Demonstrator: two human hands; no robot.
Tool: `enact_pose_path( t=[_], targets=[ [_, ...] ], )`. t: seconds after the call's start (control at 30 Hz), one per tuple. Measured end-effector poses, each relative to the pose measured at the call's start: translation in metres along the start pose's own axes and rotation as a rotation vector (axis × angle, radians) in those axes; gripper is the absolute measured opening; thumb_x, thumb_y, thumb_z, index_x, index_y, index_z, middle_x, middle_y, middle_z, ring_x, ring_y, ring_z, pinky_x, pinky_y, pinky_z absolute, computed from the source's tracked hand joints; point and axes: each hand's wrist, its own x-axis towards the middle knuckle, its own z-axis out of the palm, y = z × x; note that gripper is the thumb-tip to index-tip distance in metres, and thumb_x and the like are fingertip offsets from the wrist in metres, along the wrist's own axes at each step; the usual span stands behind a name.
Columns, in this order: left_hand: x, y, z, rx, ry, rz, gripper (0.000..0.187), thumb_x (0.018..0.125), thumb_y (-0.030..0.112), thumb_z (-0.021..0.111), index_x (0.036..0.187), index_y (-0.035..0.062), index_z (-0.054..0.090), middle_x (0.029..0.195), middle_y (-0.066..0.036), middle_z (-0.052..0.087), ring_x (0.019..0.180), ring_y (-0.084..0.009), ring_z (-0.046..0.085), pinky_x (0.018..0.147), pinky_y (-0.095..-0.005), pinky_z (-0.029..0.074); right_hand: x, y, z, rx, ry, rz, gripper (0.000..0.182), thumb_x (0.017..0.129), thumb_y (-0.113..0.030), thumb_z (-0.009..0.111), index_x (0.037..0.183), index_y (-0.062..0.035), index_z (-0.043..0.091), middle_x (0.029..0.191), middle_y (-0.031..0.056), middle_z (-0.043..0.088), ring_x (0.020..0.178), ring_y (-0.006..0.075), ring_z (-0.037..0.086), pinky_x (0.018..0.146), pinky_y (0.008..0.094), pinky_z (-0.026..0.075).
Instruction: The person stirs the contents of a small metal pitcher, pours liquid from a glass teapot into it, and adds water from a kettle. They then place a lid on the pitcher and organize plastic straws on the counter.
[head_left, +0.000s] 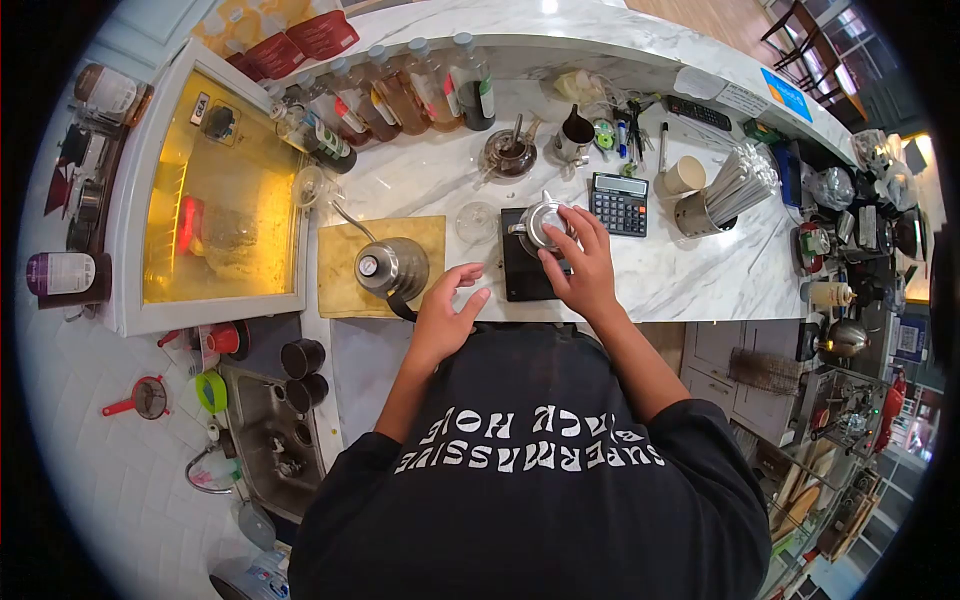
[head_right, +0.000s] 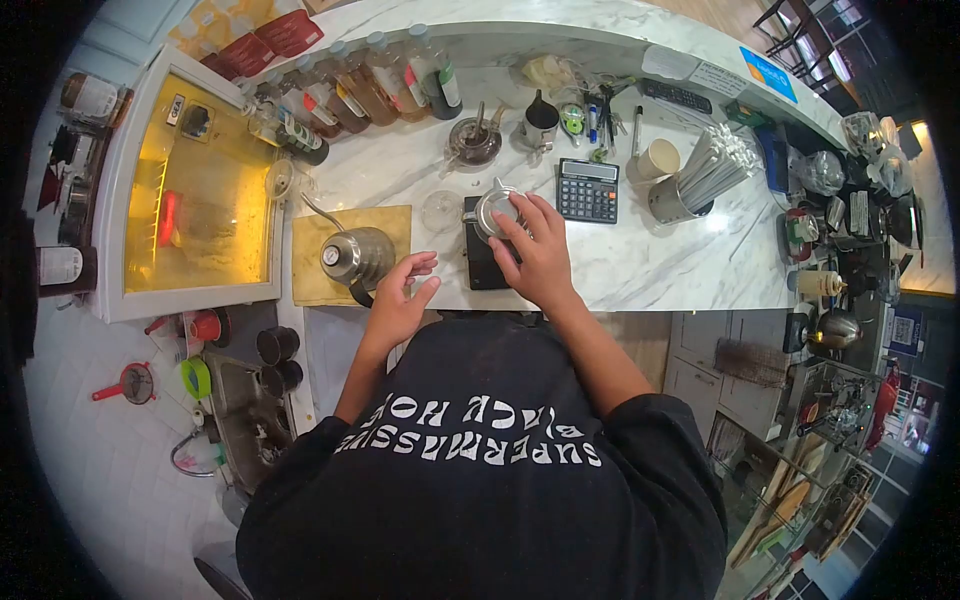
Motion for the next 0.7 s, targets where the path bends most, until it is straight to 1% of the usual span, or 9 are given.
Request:
enact_pose_path(
  t=[0.13,0.2,0.23,0.33,0.47,0.53,0.57,0.63,0.7],
  targets=[
    [0.003,0.001,0.001,0.005,0.003,-0.004,0.043,0.101,0.019,0.073,0.141,0.0042,0.064,0.130,-0.015,0.075,0.121,-0.0242,0.070,0.107,-0.0404,0.051,-0.001,-0.002,-0.003,-0.011,-0.011,0.005,0.049,0.084,-0.010,0.085,0.132,-0.0096,0.071,0.148,0.0184,0.061,0.138,0.0418,0.054,0.113,0.0504,0.047],
    [0.007,-0.002,0.003,0.010,0.010,0.009,0.043,0.101,0.018,0.072,0.141,0.0049,0.064,0.129,-0.014,0.075,0.120,-0.0237,0.070,0.106,-0.0401,0.051,-0.002,-0.002,-0.003,0.058,0.010,0.050,0.056,0.083,-0.016,0.087,0.135,-0.0109,0.069,0.149,0.0186,0.058,0.136,0.0422,0.054,0.113,0.0519,0.045],
    [0.010,-0.003,0.004,0.013,0.018,0.024,0.042,0.101,0.018,0.072,0.141,0.0056,0.065,0.128,-0.014,0.075,0.119,-0.0232,0.071,0.105,-0.0398,0.052,-0.002,-0.002,-0.003,0.060,0.010,0.053,0.056,0.083,-0.016,0.087,0.135,-0.0109,0.069,0.149,0.0186,0.058,0.136,0.0422,0.054,0.113,0.0519,0.045],
    [0.025,-0.004,0.008,-0.008,0.034,0.011,0.042,0.102,0.017,0.072,0.142,0.0076,0.064,0.126,-0.012,0.075,0.116,-0.0218,0.071,0.102,-0.0385,0.052,0.000,-0.001,-0.008,0.072,0.026,0.086,0.066,0.083,-0.019,0.088,0.143,-0.0105,0.064,0.152,0.0204,0.054,0.136,0.0429,0.054,0.114,0.0514,0.043],
    [0.052,0.002,0.019,-0.034,0.052,0.045,0.040,0.101,0.017,0.072,0.140,0.0096,0.066,0.122,-0.011,0.076,0.112,-0.0210,0.072,0.099,-0.0371,0.053,0.006,0.000,-0.014,0.074,-0.008,0.142,0.063,0.084,-0.022,0.087,0.142,-0.0100,0.066,0.151,0.0200,0.056,0.135,0.0417,0.055,0.115,0.0513,0.041],
    [0.065,0.009,0.023,-0.002,0.075,0.119,0.035,0.099,0.017,0.075,0.132,0.0047,0.071,0.114,-0.012,0.076,0.101,-0.0212,0.073,0.090,-0.0379,0.056,0.007,0.004,-0.015,0.063,-0.065,0.122,0.058,0.085,-0.025,0.087,0.138,-0.0099,0.068,0.148,0.0180,0.059,0.134,0.0398,0.055,0.115,0.0509,0.040],
    [0.070,0.011,0.025,-0.001,0.074,0.126,0.035,0.099,0.017,0.075,0.132,0.0047,0.071,0.114,-0.012,0.076,0.101,-0.0212,0.073,0.090,-0.0379,0.056,0.007,0.005,-0.015,0.059,-0.059,0.119,0.058,0.085,-0.025,0.087,0.138,-0.0099,0.068,0.148,0.0180,0.059,0.134,0.0398,0.055,0.115,0.0509,0.040],
    [0.079,0.015,0.030,-0.017,0.110,0.207,0.027,0.098,0.013,0.075,0.123,0.0025,0.074,0.111,-0.011,0.076,0.097,-0.0211,0.074,0.087,-0.0356,0.056,0.007,0.002,-0.017,0.037,-0.061,0.155,0.056,0.084,-0.026,0.087,0.135,-0.0101,0.070,0.145,0.0157,0.062,0.133,0.0383,0.056,0.113,0.0500,0.041],
    [0.083,0.017,0.031,-0.007,0.109,0.217,0.024,0.098,0.012,0.075,0.120,0.0019,0.076,0.110,-0.012,0.076,0.096,-0.0215,0.074,0.087,-0.0349,0.056,0.006,0.000,-0.017,0.018,-0.045,0.160,0.057,0.083,-0.025,0.088,0.135,-0.0104,0.070,0.144,0.0148,0.063,0.133,0.0378,0.057,0.113,0.0493,0.042]
  ],
)
